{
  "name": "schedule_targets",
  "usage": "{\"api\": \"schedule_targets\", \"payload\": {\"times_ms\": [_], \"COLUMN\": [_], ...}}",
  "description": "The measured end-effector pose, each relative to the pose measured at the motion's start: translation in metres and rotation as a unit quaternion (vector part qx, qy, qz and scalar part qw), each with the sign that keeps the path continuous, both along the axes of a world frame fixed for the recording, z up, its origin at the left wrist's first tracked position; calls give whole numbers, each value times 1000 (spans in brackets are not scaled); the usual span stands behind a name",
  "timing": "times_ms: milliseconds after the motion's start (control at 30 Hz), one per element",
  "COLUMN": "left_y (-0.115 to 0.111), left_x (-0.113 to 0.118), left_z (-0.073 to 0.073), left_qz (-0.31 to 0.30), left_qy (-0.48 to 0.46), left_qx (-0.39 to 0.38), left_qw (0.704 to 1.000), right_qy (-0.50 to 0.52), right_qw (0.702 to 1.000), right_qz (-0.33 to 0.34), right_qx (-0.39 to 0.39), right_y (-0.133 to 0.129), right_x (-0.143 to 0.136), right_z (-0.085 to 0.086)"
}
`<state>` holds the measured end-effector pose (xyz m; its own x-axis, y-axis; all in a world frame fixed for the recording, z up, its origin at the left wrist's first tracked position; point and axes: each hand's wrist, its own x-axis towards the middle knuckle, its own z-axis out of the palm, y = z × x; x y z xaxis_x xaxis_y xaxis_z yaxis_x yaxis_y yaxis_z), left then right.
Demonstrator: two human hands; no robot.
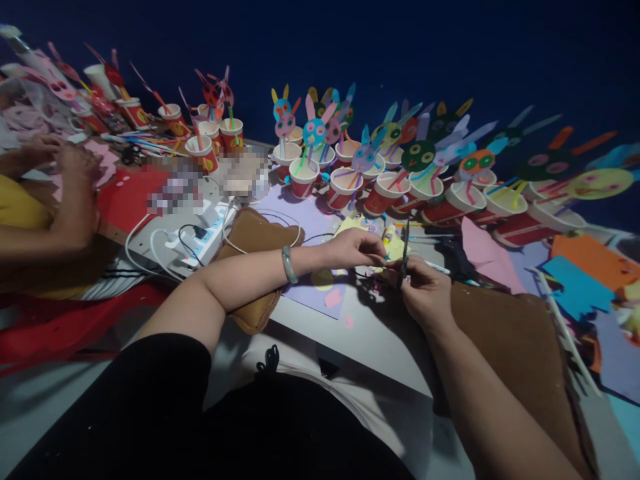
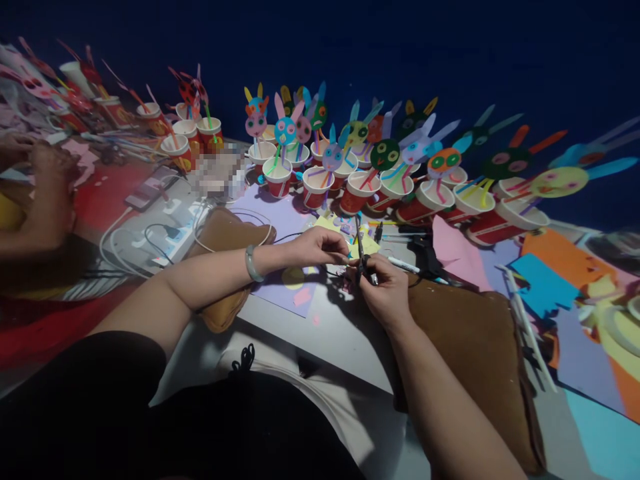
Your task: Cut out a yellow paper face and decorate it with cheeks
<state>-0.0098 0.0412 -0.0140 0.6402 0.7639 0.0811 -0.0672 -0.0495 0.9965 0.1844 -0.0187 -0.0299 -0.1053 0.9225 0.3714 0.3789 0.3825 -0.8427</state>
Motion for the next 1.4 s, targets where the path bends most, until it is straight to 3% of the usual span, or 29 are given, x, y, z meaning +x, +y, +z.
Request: {"api": "schedule_targets", "payload": {"times_ms": [367,600,1033,1400], "left_y": [1,-1,-2,2], "left_x": [-1,1,-2,0], "left_z": [-9,-2,3,-5], "left_qz": [-18,-4,-6,-7], "left_qy": [8,26,23,29], "left_qx": [44,12,23,28], "left_qw": [999,1000,999,999], "right_qy": [6,5,-5,6], "right_qw": [1000,1000,1000,1000], "right_qz": [9,-4,-1,2], "right_qx": [4,14,8,10], "right_y": [-1,-1,2,3], "right_x": [-2,-3,0,-1], "right_z": [-1,3,-4,1]}}
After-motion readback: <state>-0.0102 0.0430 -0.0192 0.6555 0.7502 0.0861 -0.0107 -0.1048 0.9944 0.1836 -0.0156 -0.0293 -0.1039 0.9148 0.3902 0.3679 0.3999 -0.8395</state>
